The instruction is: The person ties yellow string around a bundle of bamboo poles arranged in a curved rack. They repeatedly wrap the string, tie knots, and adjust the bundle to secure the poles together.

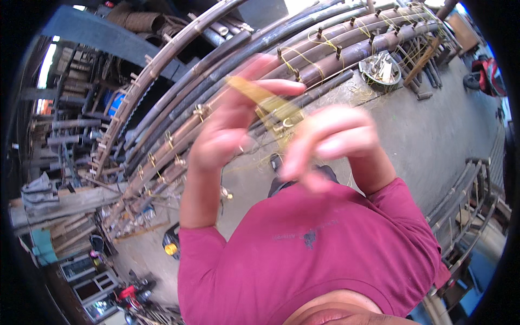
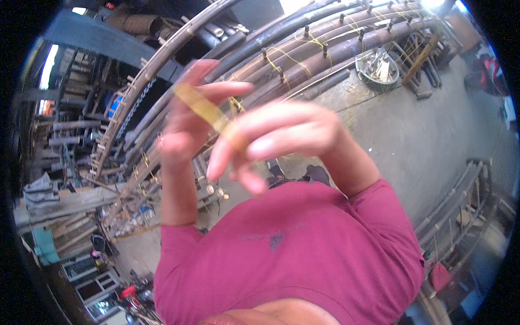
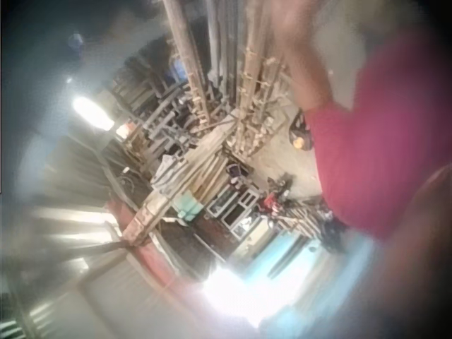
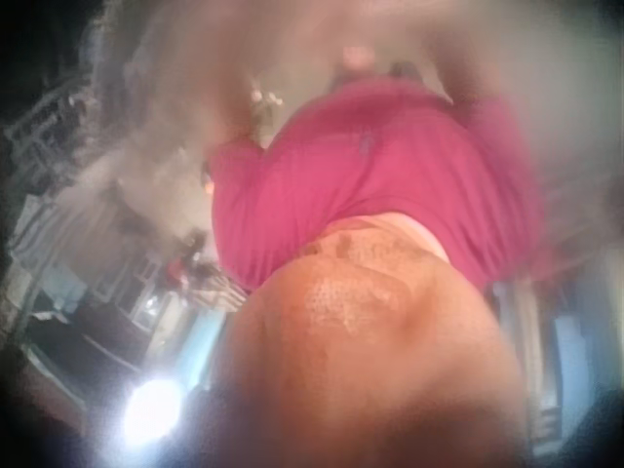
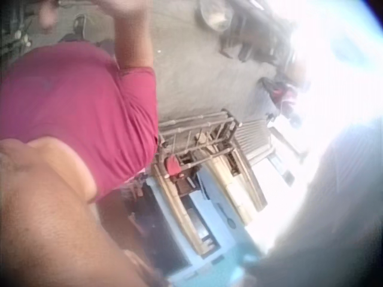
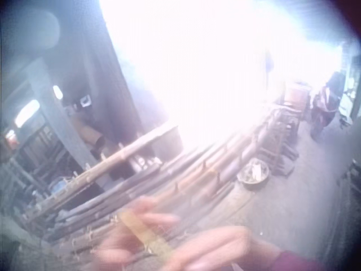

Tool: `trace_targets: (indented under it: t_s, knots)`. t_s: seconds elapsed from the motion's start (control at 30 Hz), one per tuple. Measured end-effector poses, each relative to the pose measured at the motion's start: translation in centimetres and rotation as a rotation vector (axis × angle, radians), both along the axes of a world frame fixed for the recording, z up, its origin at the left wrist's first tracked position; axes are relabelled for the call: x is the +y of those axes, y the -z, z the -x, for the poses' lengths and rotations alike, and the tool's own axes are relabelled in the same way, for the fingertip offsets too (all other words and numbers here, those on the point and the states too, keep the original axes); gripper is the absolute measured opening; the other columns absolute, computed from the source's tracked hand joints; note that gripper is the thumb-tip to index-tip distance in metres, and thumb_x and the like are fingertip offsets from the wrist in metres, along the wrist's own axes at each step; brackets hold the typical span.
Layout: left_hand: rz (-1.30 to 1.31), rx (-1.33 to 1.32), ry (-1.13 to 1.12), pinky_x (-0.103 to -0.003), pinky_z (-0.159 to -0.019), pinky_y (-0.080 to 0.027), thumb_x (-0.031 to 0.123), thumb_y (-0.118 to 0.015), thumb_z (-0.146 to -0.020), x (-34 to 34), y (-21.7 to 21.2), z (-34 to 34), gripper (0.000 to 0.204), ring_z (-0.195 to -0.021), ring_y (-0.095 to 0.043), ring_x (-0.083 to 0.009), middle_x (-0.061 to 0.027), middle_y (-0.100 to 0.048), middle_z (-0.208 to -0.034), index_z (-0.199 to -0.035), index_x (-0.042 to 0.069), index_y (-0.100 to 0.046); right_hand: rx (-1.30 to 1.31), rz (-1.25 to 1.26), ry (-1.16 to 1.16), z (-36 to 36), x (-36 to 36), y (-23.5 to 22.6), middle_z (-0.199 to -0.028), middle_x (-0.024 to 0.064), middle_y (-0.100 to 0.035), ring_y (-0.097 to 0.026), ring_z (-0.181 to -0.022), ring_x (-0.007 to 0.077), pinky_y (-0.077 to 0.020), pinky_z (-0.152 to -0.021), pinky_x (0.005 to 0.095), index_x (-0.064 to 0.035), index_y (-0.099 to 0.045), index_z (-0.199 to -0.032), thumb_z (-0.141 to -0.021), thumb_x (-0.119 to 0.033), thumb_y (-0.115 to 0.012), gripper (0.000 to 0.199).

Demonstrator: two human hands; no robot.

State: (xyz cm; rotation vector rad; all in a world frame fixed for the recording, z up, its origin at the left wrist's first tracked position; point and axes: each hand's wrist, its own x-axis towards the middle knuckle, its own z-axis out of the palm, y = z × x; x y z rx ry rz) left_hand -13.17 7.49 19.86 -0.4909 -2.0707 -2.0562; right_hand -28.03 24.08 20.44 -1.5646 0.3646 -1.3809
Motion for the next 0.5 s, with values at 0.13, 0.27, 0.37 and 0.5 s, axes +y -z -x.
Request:
trace_targets:
  t_s: [0.13,0.27,0.37,0.5]
  knots:
    - [0.921,-0.506,-0.232,-0.035,-0.080,-0.052,0.034,-0.072,-0.089,-5.6,1.9,-0.9,0.031,-0.091,-0.066,-0.0183,-0.0101,-0.071,-0.094,-0.100,0.005,-0.073,-0.947,0.049,0.237,4.6,5.5,-2.0,-0.063,-0.0050,-0.035,-0.035,-0.055,0.0080,-0.0371,-0.060,0.0262,0.0054,-0.053,-0.122,-0.102,-0.013,-0.038,0.031]
    - [1.099,-0.210,-1.315,-0.030,-0.082,-0.052,0.020,-0.070,-0.092,-26.3,-3.7,-21.7,0.022,-0.090,-0.066,-0.0153,-0.0082,-0.073,-0.102,-0.106,0.004,-0.073,-1.189,-0.039,0.381,14.0,10.3,6.0,-0.064,-0.0065,-0.026,-0.025,-0.052,0.0069,-0.0278,-0.054,0.0242,0.0060,-0.052,-0.122,-0.101,-0.005,-0.034,0.029]
    - [0.641,0.020,-1.820,-0.036,-0.093,-0.051,0.006,-0.062,-0.092,-31.8,-10.8,-45.8,0.030,-0.108,-0.063,-0.0241,-0.0154,-0.065,-0.126,-0.121,0.002,-0.068,-1.235,-0.117,0.456,16.7,15.4,13.4,-0.064,-0.0069,-0.026,-0.021,-0.050,0.0057,-0.0231,-0.050,0.0236,0.0075,-0.054,-0.120,-0.100,-0.005,-0.034,0.030]
    - [0.829,-0.324,-2.440,-0.046,-0.083,-0.055,0.028,-0.073,-0.086,-25.9,-12.7,-68.7,0.055,-0.102,-0.065,-0.0335,-0.0213,-0.064,-0.117,-0.133,0.004,-0.057,-1.318,-0.348,0.935,15.2,21.3,22.3,-0.061,-0.0072,-0.027,-0.021,-0.049,0.0061,-0.0227,-0.047,0.0238,0.0041,-0.057,-0.120,-0.098,-0.008,-0.035,0.033]
